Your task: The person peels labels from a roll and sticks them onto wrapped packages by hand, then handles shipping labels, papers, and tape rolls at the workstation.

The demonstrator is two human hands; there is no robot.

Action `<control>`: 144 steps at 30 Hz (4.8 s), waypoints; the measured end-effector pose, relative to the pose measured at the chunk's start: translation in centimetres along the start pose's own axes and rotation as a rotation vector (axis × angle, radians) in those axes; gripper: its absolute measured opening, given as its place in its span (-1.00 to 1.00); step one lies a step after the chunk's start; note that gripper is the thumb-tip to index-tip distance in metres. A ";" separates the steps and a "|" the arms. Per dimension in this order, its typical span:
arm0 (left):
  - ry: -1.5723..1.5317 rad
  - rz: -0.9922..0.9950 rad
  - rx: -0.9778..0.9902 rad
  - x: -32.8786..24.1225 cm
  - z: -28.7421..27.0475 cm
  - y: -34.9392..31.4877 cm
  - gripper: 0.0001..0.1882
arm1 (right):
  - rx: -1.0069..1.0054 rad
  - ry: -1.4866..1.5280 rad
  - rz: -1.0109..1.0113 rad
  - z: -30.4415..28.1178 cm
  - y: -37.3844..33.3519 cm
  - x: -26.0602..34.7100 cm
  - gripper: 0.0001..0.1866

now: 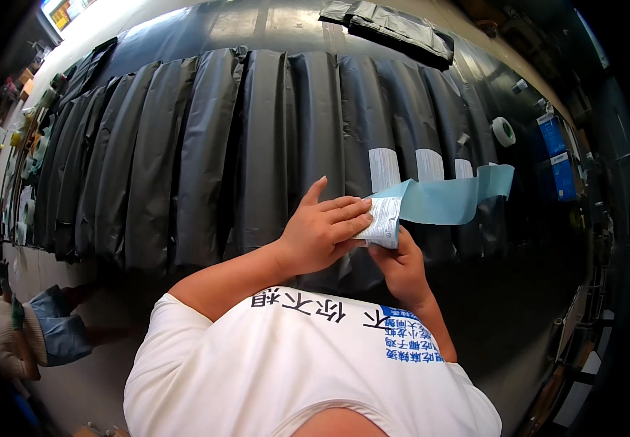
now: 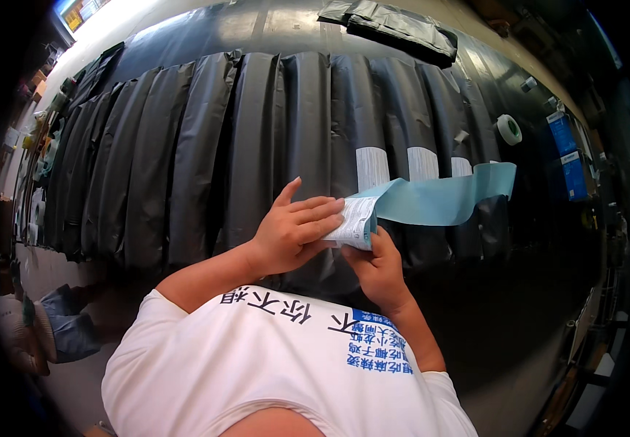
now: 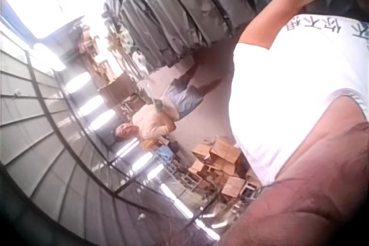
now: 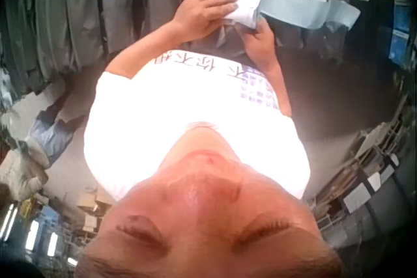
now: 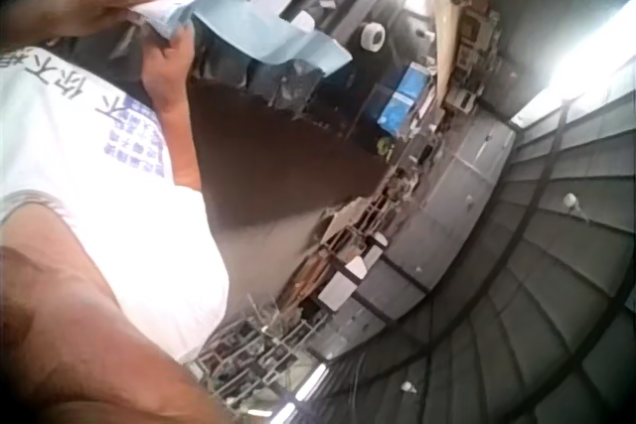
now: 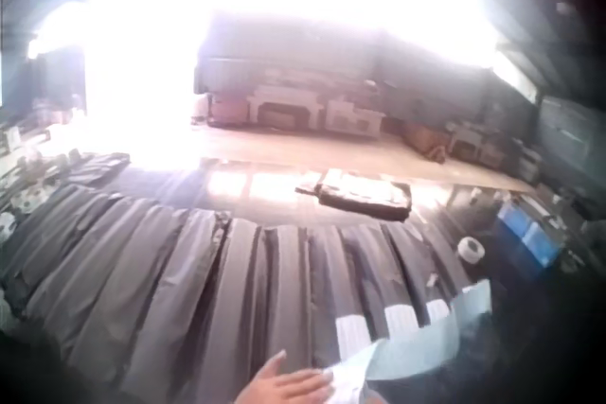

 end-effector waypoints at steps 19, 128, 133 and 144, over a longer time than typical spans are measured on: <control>0.454 -0.161 -0.193 13.4 -1.3 3.3 -0.76 | -0.103 0.290 0.321 -11.5 -4.5 -3.6 -0.69; 0.745 0.087 0.034 15.0 -5.8 -6.4 -0.70 | -0.079 0.714 -0.040 -3.4 -10.8 -4.7 -0.54; 0.714 0.075 0.091 15.0 -5.4 -6.7 -0.68 | -0.037 0.720 -0.006 -3.0 -10.2 -4.6 -0.53; 0.459 -0.456 0.475 16.6 -2.7 -3.6 -0.44 | 0.087 0.725 0.060 0.4 -10.0 -5.4 -0.58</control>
Point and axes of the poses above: each hand's wrist, its own y-axis towards the middle knuckle, its own z-axis out of the palm, x = y × z, the point moved 5 cm from there along y, towards the middle knuckle
